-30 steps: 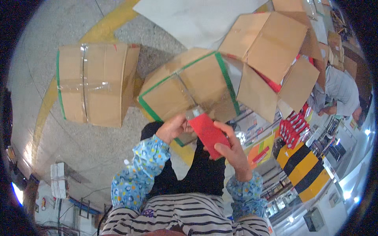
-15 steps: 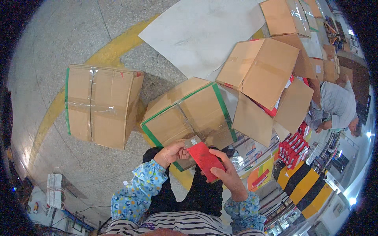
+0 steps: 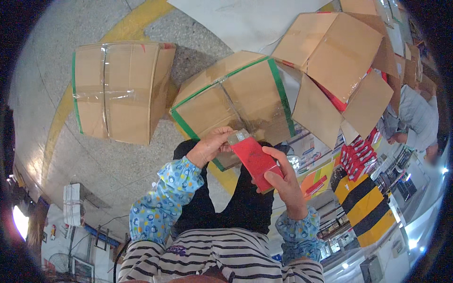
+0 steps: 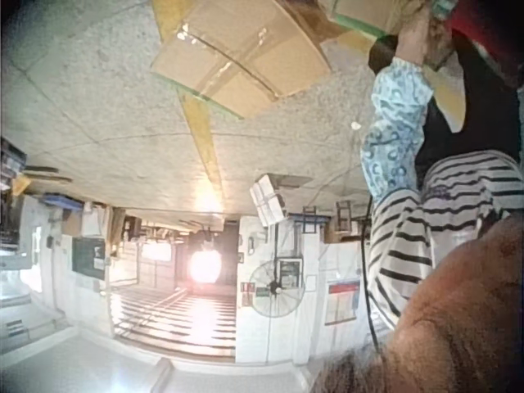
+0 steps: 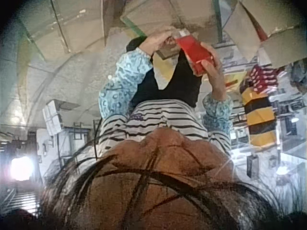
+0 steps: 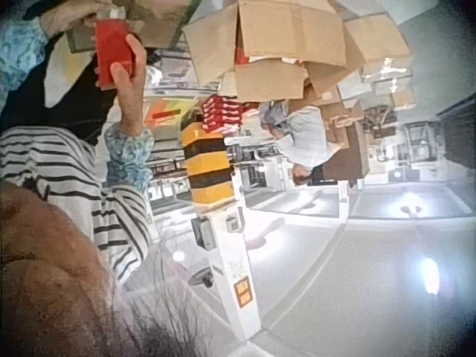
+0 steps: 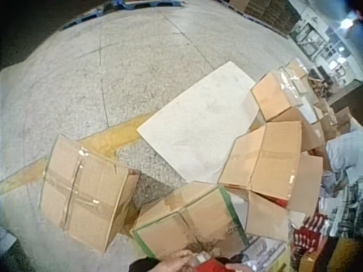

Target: The person packs red packaged items into cardboard boxes and seals the boxes with packing tape using a tape dispenser.

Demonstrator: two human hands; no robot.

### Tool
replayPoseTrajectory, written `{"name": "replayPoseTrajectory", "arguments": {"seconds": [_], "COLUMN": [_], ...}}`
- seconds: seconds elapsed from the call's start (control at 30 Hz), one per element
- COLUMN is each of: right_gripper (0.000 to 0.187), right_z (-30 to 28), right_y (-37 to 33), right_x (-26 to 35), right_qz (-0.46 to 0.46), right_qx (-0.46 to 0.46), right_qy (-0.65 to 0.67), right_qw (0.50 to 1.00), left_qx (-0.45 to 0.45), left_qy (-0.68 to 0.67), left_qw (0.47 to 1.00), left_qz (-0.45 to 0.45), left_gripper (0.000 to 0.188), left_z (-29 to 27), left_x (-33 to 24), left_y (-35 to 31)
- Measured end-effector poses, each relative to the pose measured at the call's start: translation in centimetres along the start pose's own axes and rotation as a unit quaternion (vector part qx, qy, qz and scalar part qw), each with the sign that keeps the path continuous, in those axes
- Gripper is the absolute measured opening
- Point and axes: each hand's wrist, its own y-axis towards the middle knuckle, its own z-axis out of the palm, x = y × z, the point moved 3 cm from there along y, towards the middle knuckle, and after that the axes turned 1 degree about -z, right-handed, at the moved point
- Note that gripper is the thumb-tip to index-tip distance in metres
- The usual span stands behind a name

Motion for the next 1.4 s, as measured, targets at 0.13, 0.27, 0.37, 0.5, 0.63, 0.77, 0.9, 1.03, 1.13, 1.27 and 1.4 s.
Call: {"name": "replayPoseTrajectory", "arguments": {"seconds": [0.13, 0.27, 0.37, 0.5, 0.63, 0.77, 0.9, 1.03, 1.13, 1.27, 1.4], "right_gripper": [0.056, 0.064, 0.067, 0.072, 0.083, 0.085, 0.087, 0.086, 0.084, 0.084, 0.083], "right_z": [0.1, 0.3, -0.4, -0.6, -1.2, -2.0, -3.1, -3.9, -4.4, -4.4, -4.5], "right_y": [0.0, -0.3, -0.8, -1.4, -2.8, -3.8, -5.4, -6.3, -6.4, -6.0, -5.6], "right_x": [-0.3, -0.3, -0.1, 0.1, 0.0, -0.5, -2.1, -2.8, -3.2, -3.4, -3.9], "right_qz": [-0.008, -0.016, 0.000, -0.006, 0.029, 0.031, 0.046, 0.066, 0.071, 0.081, 0.077], "right_qx": [-0.004, 0.007, 0.045, 0.044, -0.013, -0.014, -0.001, -0.031, -0.025, -0.036, -0.034], "right_qy": [-0.001, -0.018, 0.033, 0.029, 0.034, 0.060, 0.047, 0.044, 0.024, 0.013, -0.006], "right_qw": [1.000, 1.000, 0.998, 0.999, 0.999, 0.998, 0.998, 0.996, 0.997, 0.996, 0.996], "left_qx": [0.010, -0.047, -0.071, -0.114, -0.160, -0.174, -0.199, -0.207, -0.197, -0.201, -0.209], "left_qy": [0.068, 0.226, 0.274, 0.336, 0.388, 0.469, 0.519, 0.507, 0.539, 0.531, 0.535], "left_qw": [0.996, 0.958, 0.934, 0.897, 0.862, 0.807, 0.762, 0.772, 0.756, 0.756, 0.755], "left_qz": [0.057, 0.170, 0.216, 0.264, 0.284, 0.314, 0.333, 0.322, 0.314, 0.326, 0.317], "left_gripper": [0.020, 0.023, 0.025, 0.026, 0.027, 0.029, 0.031, 0.033, 0.033, 0.032, 0.033], "left_z": [0.0, 0.2, -1.4, -3.8, -5.7, -7.0, -9.8, -11.3, -11.8, -12.0, -13.4], "left_x": [-0.1, -2.7, -4.1, -10.5, -16.4, -20.3, -22.6, -23.4, -23.9, -23.2, -22.8], "left_y": [0.1, -0.7, 0.7, 2.0, 4.0, 5.6, 8.2, 9.4, 9.5, 10.3, 11.0]}}
